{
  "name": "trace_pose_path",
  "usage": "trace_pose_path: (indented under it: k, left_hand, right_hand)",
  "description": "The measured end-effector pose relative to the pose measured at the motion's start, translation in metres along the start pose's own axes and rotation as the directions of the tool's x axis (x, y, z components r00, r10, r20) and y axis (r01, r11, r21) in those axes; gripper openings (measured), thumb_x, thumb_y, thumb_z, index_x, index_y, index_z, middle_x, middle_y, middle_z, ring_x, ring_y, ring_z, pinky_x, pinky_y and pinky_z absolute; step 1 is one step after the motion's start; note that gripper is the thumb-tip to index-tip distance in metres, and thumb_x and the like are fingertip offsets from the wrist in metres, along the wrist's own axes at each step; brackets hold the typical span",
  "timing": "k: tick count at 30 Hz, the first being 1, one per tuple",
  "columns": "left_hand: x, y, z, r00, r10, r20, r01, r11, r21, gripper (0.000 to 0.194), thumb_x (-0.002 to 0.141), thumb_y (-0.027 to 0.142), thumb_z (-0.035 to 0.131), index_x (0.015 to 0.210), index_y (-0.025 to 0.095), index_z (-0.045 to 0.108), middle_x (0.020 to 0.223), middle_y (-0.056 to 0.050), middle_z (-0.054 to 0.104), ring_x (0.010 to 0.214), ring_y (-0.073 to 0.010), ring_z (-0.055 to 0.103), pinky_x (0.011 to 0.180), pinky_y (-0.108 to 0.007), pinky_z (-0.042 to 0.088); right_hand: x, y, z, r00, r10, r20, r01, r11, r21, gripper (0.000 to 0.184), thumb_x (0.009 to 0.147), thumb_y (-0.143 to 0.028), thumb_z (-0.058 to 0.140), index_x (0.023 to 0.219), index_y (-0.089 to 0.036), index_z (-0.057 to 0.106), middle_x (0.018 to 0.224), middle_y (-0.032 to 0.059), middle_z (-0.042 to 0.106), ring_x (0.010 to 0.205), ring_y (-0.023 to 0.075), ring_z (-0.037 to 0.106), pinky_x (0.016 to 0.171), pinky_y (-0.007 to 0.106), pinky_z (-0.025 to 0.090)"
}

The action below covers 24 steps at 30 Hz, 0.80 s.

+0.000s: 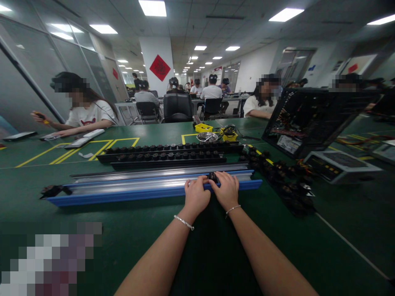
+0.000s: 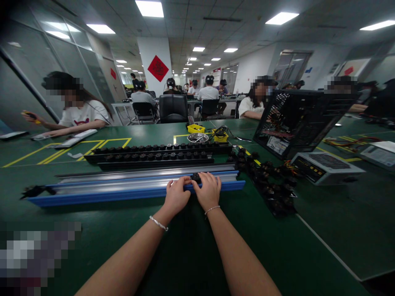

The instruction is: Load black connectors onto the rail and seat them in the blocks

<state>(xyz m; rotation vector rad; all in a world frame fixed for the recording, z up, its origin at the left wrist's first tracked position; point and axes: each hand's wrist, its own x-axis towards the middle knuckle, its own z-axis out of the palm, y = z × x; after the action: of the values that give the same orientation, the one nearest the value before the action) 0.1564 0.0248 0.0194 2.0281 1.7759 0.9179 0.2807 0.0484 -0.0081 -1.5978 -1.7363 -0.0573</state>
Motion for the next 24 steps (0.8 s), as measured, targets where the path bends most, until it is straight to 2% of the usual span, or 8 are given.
trace_pose_path:
  k: [3,5,6,8,10,13,24]
  left_hand:
    - [-0.005,-0.006,-0.005,0.997,0.076,-0.004,-0.076,0.997,0.026,0.050,0.066,0.010,0.045,0.115,0.021,0.049,0.116,-0.005,0.061,0.111,-0.0181,0.051,0.109,-0.044,0.020]
    - [-0.009,-0.013,-0.010,0.991,0.133,-0.008,-0.133,0.989,0.059,0.051,0.069,0.011,0.046,0.119,0.018,0.048,0.128,-0.006,0.054,0.121,-0.0178,0.043,0.109,-0.039,0.022]
    - [-0.011,-0.018,-0.013,0.987,0.157,-0.017,-0.155,0.984,0.087,0.049,0.072,0.013,0.046,0.120,0.018,0.048,0.133,-0.006,0.049,0.126,-0.0191,0.037,0.111,-0.041,0.019]
    - [-0.014,-0.029,-0.018,0.976,0.209,-0.067,-0.183,0.945,0.272,0.043,0.082,0.025,0.043,0.124,0.017,0.047,0.136,-0.008,0.045,0.131,-0.0243,0.030,0.110,-0.050,0.015]
    - [-0.018,-0.040,-0.021,0.971,0.224,-0.076,-0.177,0.902,0.395,0.045,0.086,0.036,0.040,0.126,0.017,0.047,0.136,-0.010,0.045,0.132,-0.0263,0.029,0.109,-0.051,0.016]
    - [-0.021,-0.050,-0.024,0.970,0.222,-0.101,-0.146,0.860,0.489,0.046,0.088,0.040,0.035,0.129,0.022,0.045,0.137,-0.007,0.045,0.130,-0.0272,0.032,0.108,-0.054,0.016]
    - [-0.023,-0.048,-0.022,0.969,0.205,-0.139,-0.111,0.860,0.498,0.044,0.087,0.037,0.039,0.128,0.024,0.047,0.136,-0.008,0.046,0.127,-0.0262,0.037,0.109,-0.052,0.014]
  right_hand:
    - [0.000,0.000,0.001,1.000,0.012,-0.016,-0.011,1.000,0.012,0.033,0.083,-0.039,0.047,0.105,-0.020,0.062,0.114,0.0066,0.063,0.114,0.0235,0.047,0.102,0.045,0.016]
    - [0.000,0.000,0.002,0.999,0.014,-0.041,-0.013,1.000,0.013,0.032,0.082,-0.038,0.048,0.104,-0.019,0.062,0.112,0.0070,0.064,0.113,0.0235,0.048,0.102,0.045,0.017]
    - [0.000,0.001,0.003,0.998,0.014,-0.056,-0.013,1.000,0.012,0.032,0.082,-0.037,0.048,0.103,-0.019,0.062,0.111,0.0074,0.064,0.113,0.0234,0.048,0.102,0.044,0.017]
    - [0.000,0.002,0.004,0.996,0.014,-0.085,-0.013,1.000,0.008,0.031,0.081,-0.036,0.048,0.102,-0.017,0.062,0.109,0.0084,0.064,0.112,0.0236,0.049,0.102,0.044,0.020]
    - [0.001,0.003,0.004,0.994,0.014,-0.106,-0.014,1.000,0.002,0.031,0.080,-0.034,0.048,0.101,-0.017,0.062,0.108,0.0094,0.064,0.111,0.0238,0.049,0.101,0.043,0.022]
    - [0.001,0.005,0.003,0.992,0.023,-0.126,-0.025,1.000,-0.014,0.031,0.079,-0.032,0.047,0.100,-0.016,0.062,0.107,0.0098,0.064,0.111,0.0240,0.049,0.101,0.042,0.022]
    - [0.002,0.010,-0.002,0.989,0.072,-0.126,-0.078,0.996,-0.048,0.031,0.079,-0.032,0.045,0.101,-0.015,0.061,0.108,0.0107,0.063,0.112,0.0249,0.048,0.104,0.048,0.017]
